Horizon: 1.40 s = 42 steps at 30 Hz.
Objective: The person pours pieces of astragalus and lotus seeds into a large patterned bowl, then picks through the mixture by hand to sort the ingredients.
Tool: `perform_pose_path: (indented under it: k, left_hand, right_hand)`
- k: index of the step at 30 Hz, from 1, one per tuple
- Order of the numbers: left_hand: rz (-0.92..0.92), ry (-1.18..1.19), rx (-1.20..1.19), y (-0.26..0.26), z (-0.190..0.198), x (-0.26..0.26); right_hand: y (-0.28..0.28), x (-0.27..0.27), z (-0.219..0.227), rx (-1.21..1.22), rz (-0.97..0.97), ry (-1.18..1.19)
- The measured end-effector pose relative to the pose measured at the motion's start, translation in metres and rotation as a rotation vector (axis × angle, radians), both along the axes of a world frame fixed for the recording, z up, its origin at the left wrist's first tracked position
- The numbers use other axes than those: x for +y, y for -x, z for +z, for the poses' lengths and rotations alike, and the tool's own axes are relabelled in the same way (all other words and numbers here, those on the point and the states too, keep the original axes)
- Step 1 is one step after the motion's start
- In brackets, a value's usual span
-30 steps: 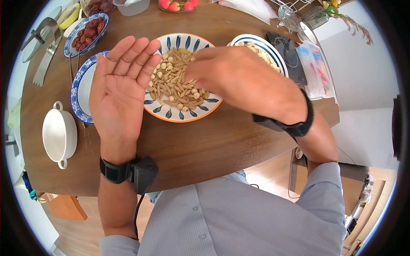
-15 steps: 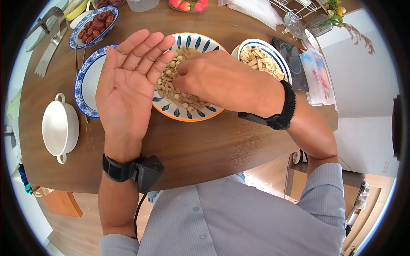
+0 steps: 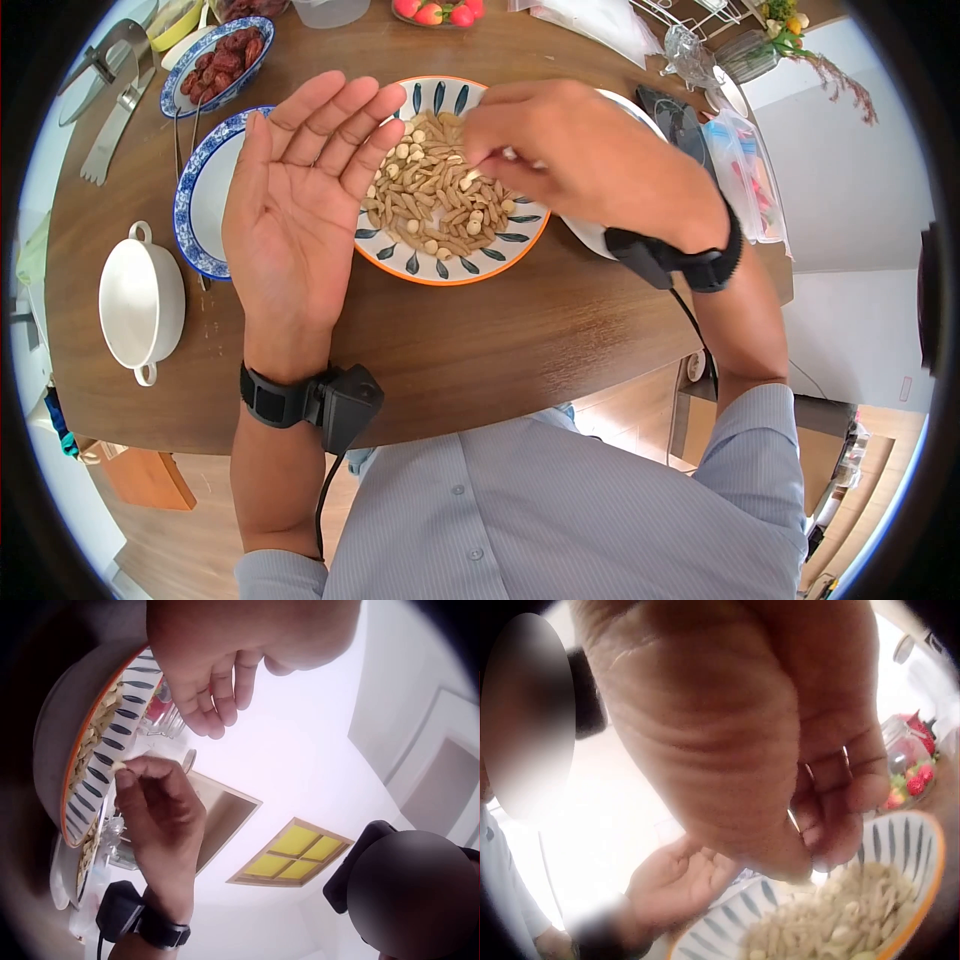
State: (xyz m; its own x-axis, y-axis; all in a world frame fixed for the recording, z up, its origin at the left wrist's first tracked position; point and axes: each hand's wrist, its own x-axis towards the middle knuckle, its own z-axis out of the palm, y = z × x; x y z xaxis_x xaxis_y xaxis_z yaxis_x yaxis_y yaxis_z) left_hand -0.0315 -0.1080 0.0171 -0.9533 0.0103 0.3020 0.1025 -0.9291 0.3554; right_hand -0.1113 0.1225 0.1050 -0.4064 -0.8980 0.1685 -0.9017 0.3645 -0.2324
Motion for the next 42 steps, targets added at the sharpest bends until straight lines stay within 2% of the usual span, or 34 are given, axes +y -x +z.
perform_pose_path:
  k: [2,4,5,7,8,11,12,14,15,17,20,23,26,29,32,36,38,42]
  left_hand:
    - [-0.05,-0.022,0.073,0.003,-0.004,-0.006]
    - [-0.059,-0.057,0.093,0.004,-0.003,-0.011]
    - [-0.059,-0.059,0.093,0.004,-0.004,-0.014]
    - [-0.038,-0.051,0.125,0.005,-0.003,-0.017]
    - [-0.04,-0.05,0.126,0.004,0.0,-0.015]
    - [0.022,-0.065,-0.007,0.001,0.006,-0.008]
    - [0.01,-0.061,-0.002,0.001,0.004,-0.008]
    - [-0.006,-0.055,0.0,0.001,0.003,-0.007]
    - [0.001,-0.05,-0.003,0.0,0.003,-0.008]
    - [0.004,-0.043,-0.004,0.001,0.004,-0.008]
    - [0.005,-0.043,-0.004,0.001,0.003,-0.007]
    - [0.007,-0.043,0.001,0.001,0.003,-0.005]
    - [0.014,-0.04,-0.005,0.0,0.004,-0.006]
    - [0.001,-0.045,0.014,0.0,0.004,-0.004]
    - [0.014,-0.042,-0.009,-0.001,0.005,-0.003]
    - [0.019,-0.041,-0.013,0.0,0.005,-0.003]
    - [0.017,-0.042,-0.015,0.0,0.005,-0.002]
    - [0.026,-0.023,-0.01,0.0,0.004,-0.002]
  right_hand:
    - [0.005,0.019,0.013,0.011,-0.011,0.059]
    - [0.008,0.04,0.03,-0.027,-0.187,-0.02]
    - [0.01,0.052,0.034,-0.027,-0.187,-0.022]
    - [0.017,0.074,0.04,-0.054,-0.299,-0.169]
    - [0.021,0.081,0.041,0.01,-0.306,-0.238]
    - [0.025,0.087,0.032,0.075,-0.267,-0.226]
    - [0.024,0.084,0.03,0.074,-0.271,-0.224]
    - [0.019,0.063,0.021,0.246,-0.245,-0.159]
    - [0.016,0.053,0.016,0.245,-0.251,-0.158]
    - [0.01,0.03,0.004,0.073,-0.038,0.027]
    - [-0.001,-0.002,-0.003,0.015,0.03,-0.04]
    - [0.009,-0.018,-0.022,0.061,0.107,-0.068]
    - [0.005,-0.032,-0.023,0.053,0.075,-0.197]
    - [0.006,-0.037,-0.033,0.12,0.072,-0.228]
    - [0.011,-0.036,-0.033,0.067,0.037,-0.241]
    - [0.016,-0.033,-0.027,0.049,0.057,-0.198]
    - [0.019,-0.031,-0.031,-0.042,0.06,-0.112]
    - [0.021,-0.03,-0.028,-0.065,0.048,-0.138]
